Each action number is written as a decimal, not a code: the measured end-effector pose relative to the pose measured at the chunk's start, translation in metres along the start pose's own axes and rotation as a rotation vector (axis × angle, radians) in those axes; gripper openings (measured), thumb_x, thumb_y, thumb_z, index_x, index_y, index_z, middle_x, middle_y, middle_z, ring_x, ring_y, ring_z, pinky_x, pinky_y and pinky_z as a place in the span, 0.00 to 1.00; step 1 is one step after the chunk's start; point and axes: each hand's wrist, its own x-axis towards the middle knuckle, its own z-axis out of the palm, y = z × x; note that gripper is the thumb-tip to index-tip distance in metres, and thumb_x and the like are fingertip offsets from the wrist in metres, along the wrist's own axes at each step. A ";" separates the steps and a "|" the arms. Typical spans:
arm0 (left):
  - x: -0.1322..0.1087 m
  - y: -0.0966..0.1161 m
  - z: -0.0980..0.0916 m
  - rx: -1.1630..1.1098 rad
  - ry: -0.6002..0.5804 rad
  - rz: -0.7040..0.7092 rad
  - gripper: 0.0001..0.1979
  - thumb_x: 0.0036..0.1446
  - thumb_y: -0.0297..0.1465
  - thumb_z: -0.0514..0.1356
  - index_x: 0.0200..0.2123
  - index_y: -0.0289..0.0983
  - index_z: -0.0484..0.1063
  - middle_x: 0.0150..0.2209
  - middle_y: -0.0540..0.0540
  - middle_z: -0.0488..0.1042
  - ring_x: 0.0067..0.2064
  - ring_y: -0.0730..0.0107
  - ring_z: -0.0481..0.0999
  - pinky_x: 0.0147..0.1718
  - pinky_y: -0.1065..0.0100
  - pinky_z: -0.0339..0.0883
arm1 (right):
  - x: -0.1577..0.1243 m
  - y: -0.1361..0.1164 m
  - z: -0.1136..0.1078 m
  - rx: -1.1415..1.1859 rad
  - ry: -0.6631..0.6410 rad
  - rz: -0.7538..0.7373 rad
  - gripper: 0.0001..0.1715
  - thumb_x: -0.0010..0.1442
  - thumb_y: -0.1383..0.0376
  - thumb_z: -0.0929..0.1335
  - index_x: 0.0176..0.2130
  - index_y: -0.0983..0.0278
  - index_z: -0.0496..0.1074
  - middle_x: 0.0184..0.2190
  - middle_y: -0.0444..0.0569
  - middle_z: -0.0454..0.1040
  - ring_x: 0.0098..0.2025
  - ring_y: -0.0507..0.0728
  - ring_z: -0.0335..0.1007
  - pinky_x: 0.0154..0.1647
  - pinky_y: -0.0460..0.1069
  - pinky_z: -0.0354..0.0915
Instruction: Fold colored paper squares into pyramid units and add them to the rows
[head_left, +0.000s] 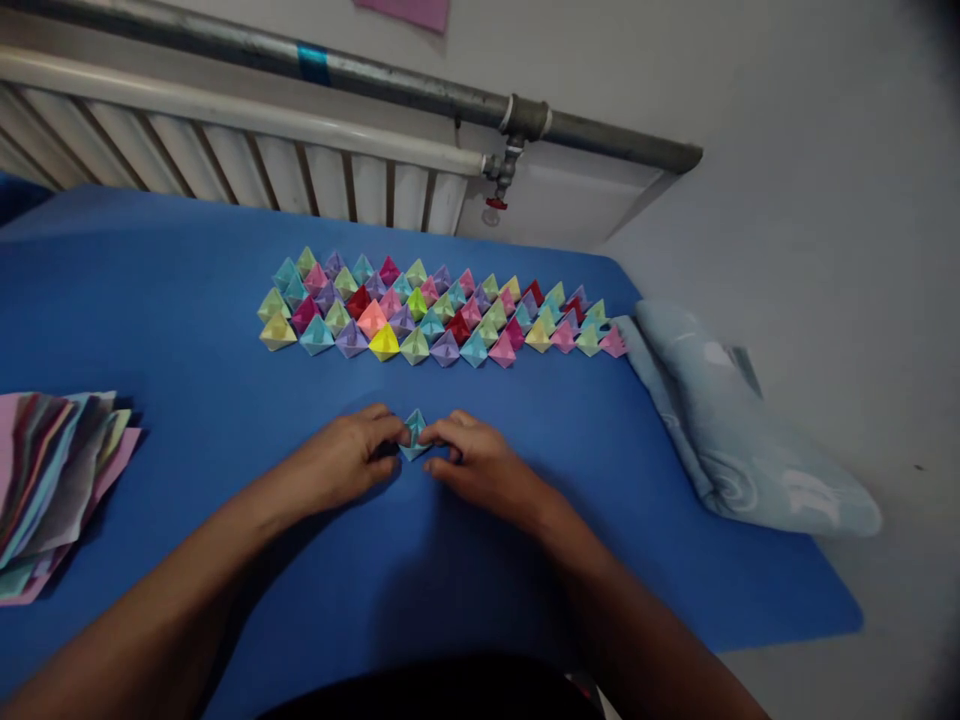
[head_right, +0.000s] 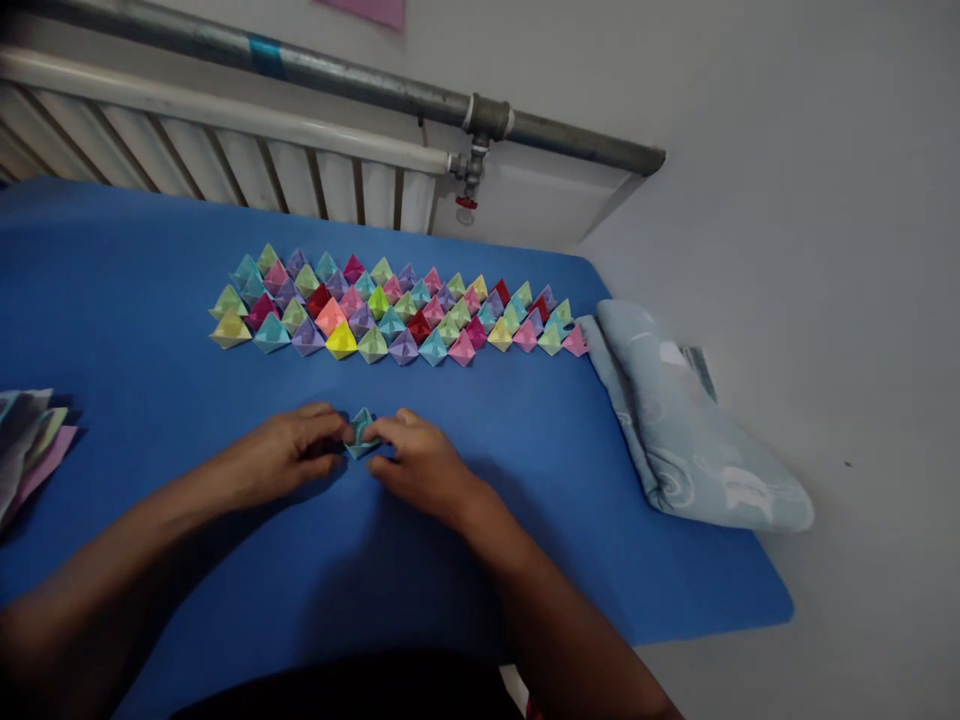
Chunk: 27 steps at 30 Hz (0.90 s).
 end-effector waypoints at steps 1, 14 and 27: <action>0.000 -0.001 -0.003 -0.041 0.018 -0.024 0.11 0.52 0.28 0.56 0.39 0.39 0.72 0.36 0.49 0.71 0.32 0.70 0.71 0.33 0.68 0.64 | 0.000 0.001 -0.002 0.035 0.029 0.007 0.14 0.53 0.76 0.68 0.39 0.61 0.74 0.32 0.40 0.65 0.32 0.49 0.61 0.37 0.44 0.59; 0.012 -0.004 0.015 0.092 0.198 -0.128 0.10 0.60 0.36 0.55 0.34 0.38 0.74 0.32 0.47 0.72 0.33 0.67 0.71 0.32 0.68 0.60 | 0.015 0.007 0.013 -0.115 0.196 0.093 0.02 0.58 0.69 0.68 0.33 0.62 0.71 0.29 0.42 0.68 0.30 0.50 0.62 0.33 0.45 0.56; 0.018 0.004 0.012 0.120 0.137 -0.217 0.08 0.57 0.35 0.56 0.32 0.38 0.73 0.31 0.47 0.74 0.32 0.66 0.71 0.30 0.67 0.56 | 0.022 0.006 0.012 -0.175 0.183 0.174 0.03 0.57 0.66 0.68 0.35 0.62 0.70 0.30 0.42 0.70 0.31 0.51 0.63 0.32 0.46 0.54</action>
